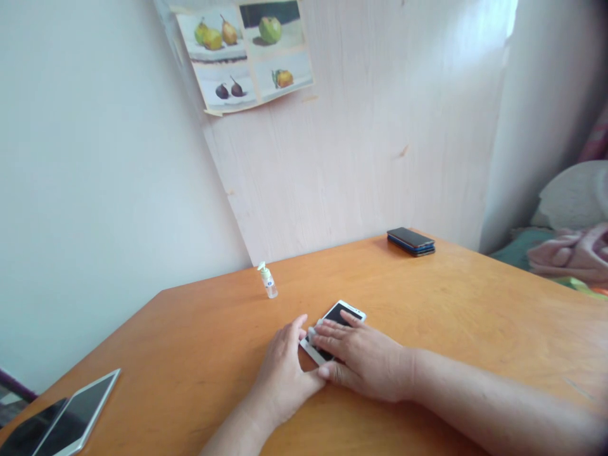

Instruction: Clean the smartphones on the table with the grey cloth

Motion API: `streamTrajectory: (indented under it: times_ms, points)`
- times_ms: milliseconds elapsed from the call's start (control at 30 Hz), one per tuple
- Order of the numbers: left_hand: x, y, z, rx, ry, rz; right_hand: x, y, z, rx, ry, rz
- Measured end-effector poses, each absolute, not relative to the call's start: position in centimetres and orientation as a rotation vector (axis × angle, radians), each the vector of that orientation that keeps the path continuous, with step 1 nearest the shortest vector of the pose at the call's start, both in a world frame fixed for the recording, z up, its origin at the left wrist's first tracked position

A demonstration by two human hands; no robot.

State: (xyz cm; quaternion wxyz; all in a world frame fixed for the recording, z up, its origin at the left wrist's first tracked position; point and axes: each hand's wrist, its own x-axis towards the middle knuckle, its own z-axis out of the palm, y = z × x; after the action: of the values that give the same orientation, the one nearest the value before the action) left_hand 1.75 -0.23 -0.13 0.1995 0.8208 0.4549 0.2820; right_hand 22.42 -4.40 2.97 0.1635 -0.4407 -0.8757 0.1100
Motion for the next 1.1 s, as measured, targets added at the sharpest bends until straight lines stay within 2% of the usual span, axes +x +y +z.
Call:
streamTrajectory:
  times_ms: [133, 200, 367, 467, 733, 800, 967, 1033, 1100]
  points:
    - [2.1, -0.7, 0.0, 2.297, 1.3, 0.761, 24.5, -1.8, 1.8, -1.69, -2.263, 0.17]
    - [2.2, -0.8, 0.0, 2.295, 1.284, 0.757, 24.6, -1.6, 1.7, -1.723, -2.248, 0.15]
    - [2.1, -0.5, -0.5, 2.285, 1.203, 0.8, 21.9, -4.5, 2.8, -1.209, -2.522, 0.323]
    - [2.0, -0.3, -0.7, 2.287, 1.182, 0.806, 21.3, -5.1, 2.9, -1.116, -2.541, 0.365]
    - [2.1, -0.5, -0.4, 2.264, 1.258, 0.729, 24.9, -1.3, 1.7, -1.759, -2.253, 0.177]
    - [2.1, -0.5, -0.5, 2.265, 1.254, 0.733, 24.4, -2.2, 2.0, -1.67, -2.322, 0.195]
    - [2.1, -0.2, -0.7, 2.262, 1.21, 0.781, 21.7, -5.6, 3.3, -1.117, -2.59, 0.387]
    - [2.1, -0.3, -0.7, 2.261, 1.204, 0.791, 21.7, -5.5, 3.3, -1.085, -2.596, 0.397]
    - [2.0, -0.4, -0.6, 2.267, 1.222, 0.786, 22.6, -4.3, 2.8, -1.253, -2.525, 0.324]
